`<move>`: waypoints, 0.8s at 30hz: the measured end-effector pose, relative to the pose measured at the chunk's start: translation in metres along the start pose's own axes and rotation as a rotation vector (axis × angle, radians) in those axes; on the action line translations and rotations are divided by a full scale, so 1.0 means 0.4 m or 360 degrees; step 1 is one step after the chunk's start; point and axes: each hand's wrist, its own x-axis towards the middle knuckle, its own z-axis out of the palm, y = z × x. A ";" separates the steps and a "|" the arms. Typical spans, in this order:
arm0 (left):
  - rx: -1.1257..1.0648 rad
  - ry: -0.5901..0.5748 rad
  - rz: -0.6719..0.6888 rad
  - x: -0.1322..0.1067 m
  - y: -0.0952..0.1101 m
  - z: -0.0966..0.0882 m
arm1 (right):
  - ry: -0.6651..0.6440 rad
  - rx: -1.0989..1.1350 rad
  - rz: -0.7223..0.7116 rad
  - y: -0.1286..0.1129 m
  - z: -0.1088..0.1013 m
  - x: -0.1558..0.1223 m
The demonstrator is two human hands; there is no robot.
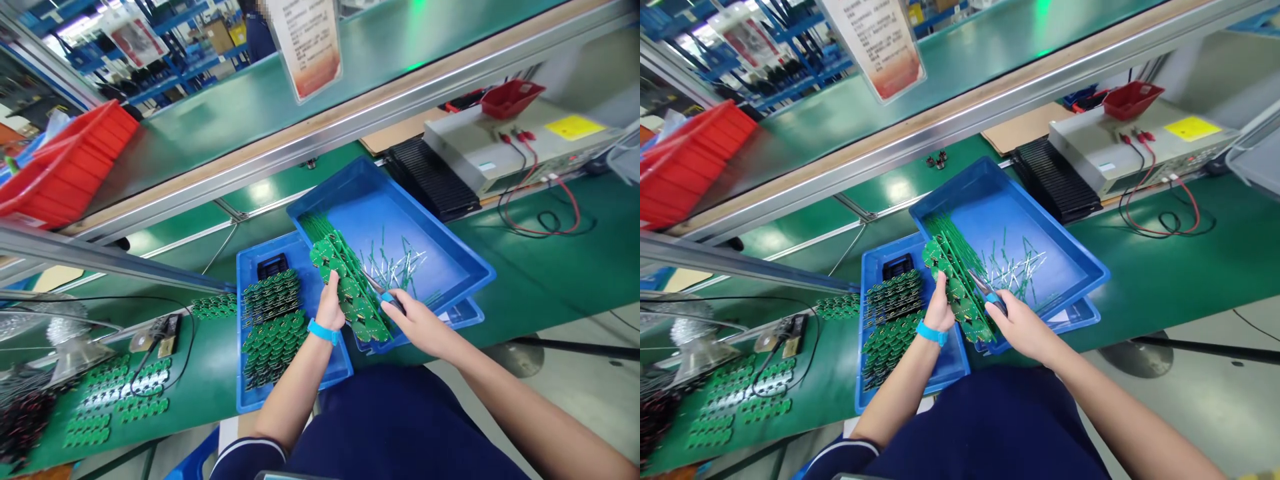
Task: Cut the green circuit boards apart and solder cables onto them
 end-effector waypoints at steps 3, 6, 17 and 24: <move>0.0010 -0.0011 0.0016 0.002 -0.003 0.001 | 0.0001 -0.0022 -0.0023 -0.001 -0.003 -0.003; -0.0004 0.0008 0.0011 0.001 -0.005 0.006 | -0.0022 0.0038 -0.0048 -0.009 -0.002 -0.008; 0.0105 0.0185 -0.0053 0.035 -0.013 0.011 | 0.0201 -0.0160 0.0224 0.088 -0.092 0.089; 0.0227 0.0155 0.0152 0.035 -0.024 0.029 | -0.0077 -0.0085 -0.0084 0.019 -0.049 0.030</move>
